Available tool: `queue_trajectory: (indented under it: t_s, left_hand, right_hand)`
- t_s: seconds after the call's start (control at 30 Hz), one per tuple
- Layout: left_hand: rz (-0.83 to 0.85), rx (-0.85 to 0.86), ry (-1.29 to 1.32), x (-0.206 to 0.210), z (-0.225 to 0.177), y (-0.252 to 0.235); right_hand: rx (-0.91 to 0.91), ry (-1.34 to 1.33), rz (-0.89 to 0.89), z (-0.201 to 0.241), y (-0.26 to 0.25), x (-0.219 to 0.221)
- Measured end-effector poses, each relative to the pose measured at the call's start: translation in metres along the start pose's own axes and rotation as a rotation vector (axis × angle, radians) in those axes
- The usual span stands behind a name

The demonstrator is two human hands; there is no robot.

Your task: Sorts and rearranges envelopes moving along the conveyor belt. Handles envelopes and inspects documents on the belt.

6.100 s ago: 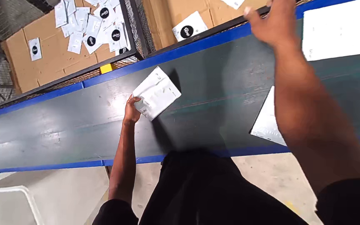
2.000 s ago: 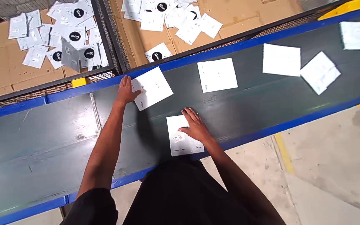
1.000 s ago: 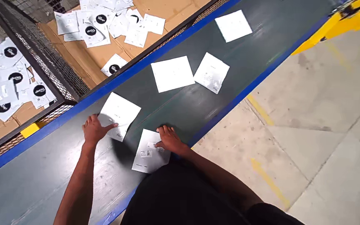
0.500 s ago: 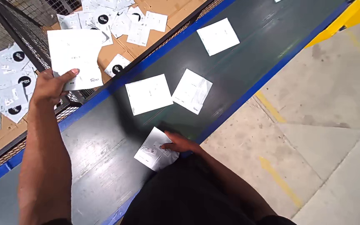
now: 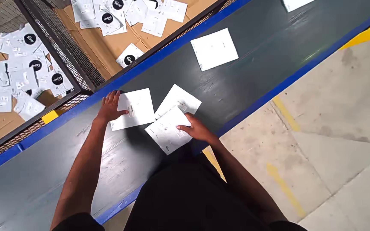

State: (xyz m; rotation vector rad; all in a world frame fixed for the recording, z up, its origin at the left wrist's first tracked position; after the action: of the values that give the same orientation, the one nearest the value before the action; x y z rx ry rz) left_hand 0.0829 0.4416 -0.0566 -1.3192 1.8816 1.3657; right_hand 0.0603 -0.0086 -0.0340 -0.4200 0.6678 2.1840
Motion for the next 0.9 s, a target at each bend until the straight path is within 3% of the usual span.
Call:
queue_trajectory:
  t_s: [0.17, 0.27, 0.33, 0.43, 0.5, 0.57, 0.67, 0.73, 0.8, 0.9]
  left_hand:
    - [-0.024, -0.248, -0.008, 0.01, 0.025, 0.063]
    - [-0.074, -0.347, 0.304, 0.001, 0.035, 0.086]
    - [-0.235, -0.367, 0.585, -0.028, 0.033, 0.074]
    - [-0.608, -0.357, 0.953, -0.096, 0.02, 0.017]
    - [-0.677, -0.278, 0.785, -0.123, -0.015, -0.025]
    - [-0.556, -0.065, 0.488, -0.112, -0.079, -0.07]
    - [-0.184, 0.189, 0.188, -0.039, -0.151, -0.131]
    - [-0.017, 0.174, 0.014, 0.003, -0.162, -0.144]
    - [-0.033, 0.166, -0.063, 0.018, -0.167, -0.136]
    - [-0.086, 0.001, -0.007, 0.008, -0.141, -0.103]
  right_hand:
    - [-0.058, 0.191, -0.017, -0.046, -0.008, -0.016]
    - [-0.058, 0.238, 0.018, -0.045, 0.004, -0.017]
    - [-0.07, 0.245, 0.022, -0.041, 0.011, -0.011]
    - [-0.111, 0.257, 0.019, -0.03, 0.012, 0.003]
    - [-0.078, 0.324, 0.04, -0.027, 0.012, 0.012]
    - [-0.059, 0.359, 0.028, -0.028, 0.009, 0.013]
    - [-0.067, 0.344, 0.019, -0.026, 0.01, 0.013]
    - [-0.047, 0.36, 0.024, -0.027, 0.017, 0.007]
    - [-0.016, 0.376, -0.007, -0.036, 0.032, -0.01]
    - [-0.03, 0.359, -0.063, -0.053, 0.051, -0.021]
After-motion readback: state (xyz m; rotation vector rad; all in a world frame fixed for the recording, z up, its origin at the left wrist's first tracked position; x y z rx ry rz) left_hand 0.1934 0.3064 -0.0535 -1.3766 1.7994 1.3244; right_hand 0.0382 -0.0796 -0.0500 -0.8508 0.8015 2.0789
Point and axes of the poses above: each hand's wrist, its own y-axis away from the middle knuckle, its own x-axis out of the palm, z = x × y, the point moved 2 cm from there along -y, towards the middle knuckle, and after that the axes turned 1 degree about z, right-handed, at the moved point
